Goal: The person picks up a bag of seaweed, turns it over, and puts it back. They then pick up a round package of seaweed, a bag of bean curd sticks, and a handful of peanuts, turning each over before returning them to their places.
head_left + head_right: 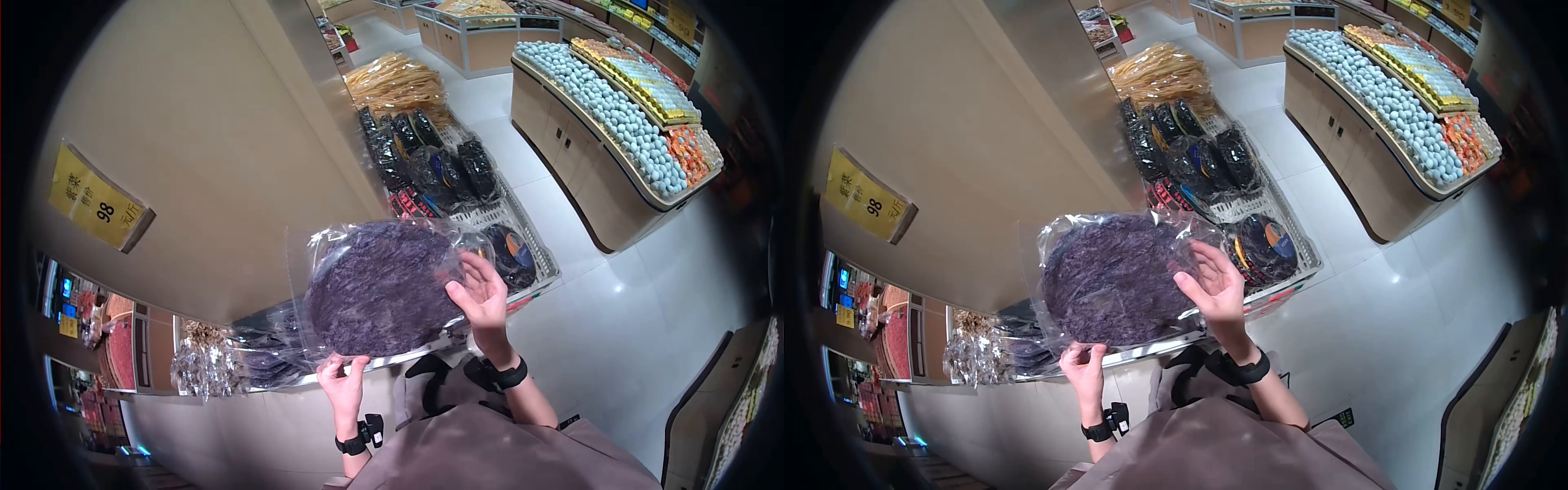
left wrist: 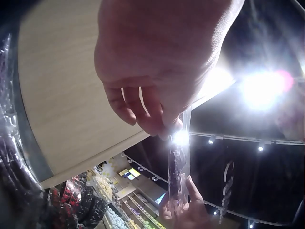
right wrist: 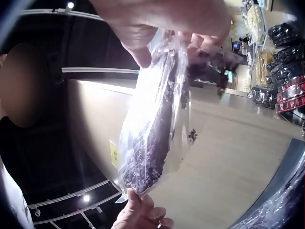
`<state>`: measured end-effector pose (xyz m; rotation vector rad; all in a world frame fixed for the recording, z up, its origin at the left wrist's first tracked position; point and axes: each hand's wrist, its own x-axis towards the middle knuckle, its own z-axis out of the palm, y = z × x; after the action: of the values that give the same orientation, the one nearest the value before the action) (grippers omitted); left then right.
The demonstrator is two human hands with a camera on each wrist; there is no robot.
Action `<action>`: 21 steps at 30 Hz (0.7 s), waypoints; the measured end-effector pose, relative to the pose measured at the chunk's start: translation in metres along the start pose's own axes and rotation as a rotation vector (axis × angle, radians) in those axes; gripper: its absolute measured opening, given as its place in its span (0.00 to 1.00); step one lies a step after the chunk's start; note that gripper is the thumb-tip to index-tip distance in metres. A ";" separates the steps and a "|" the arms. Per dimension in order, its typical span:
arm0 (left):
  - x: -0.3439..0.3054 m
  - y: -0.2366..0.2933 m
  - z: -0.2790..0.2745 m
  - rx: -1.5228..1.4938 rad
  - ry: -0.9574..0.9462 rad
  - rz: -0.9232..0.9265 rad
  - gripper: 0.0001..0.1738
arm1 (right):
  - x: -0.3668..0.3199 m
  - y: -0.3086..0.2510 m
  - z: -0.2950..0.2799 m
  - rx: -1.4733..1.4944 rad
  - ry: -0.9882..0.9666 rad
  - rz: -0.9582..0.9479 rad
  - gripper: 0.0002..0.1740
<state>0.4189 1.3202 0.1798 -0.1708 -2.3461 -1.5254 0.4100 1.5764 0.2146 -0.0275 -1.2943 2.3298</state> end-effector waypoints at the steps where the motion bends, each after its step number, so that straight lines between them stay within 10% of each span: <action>1: 0.000 0.001 0.002 -0.063 -0.006 -0.022 0.12 | 0.001 0.001 -0.001 -0.001 -0.030 0.028 0.32; 21: 0.007 0.003 0.003 -0.154 0.005 0.025 0.09 | 0.003 -0.002 0.001 -0.069 -0.009 -0.018 0.17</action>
<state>0.4129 1.3240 0.1837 -0.2321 -2.2139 -1.6925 0.4076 1.5778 0.2180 -0.0277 -1.3733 2.2715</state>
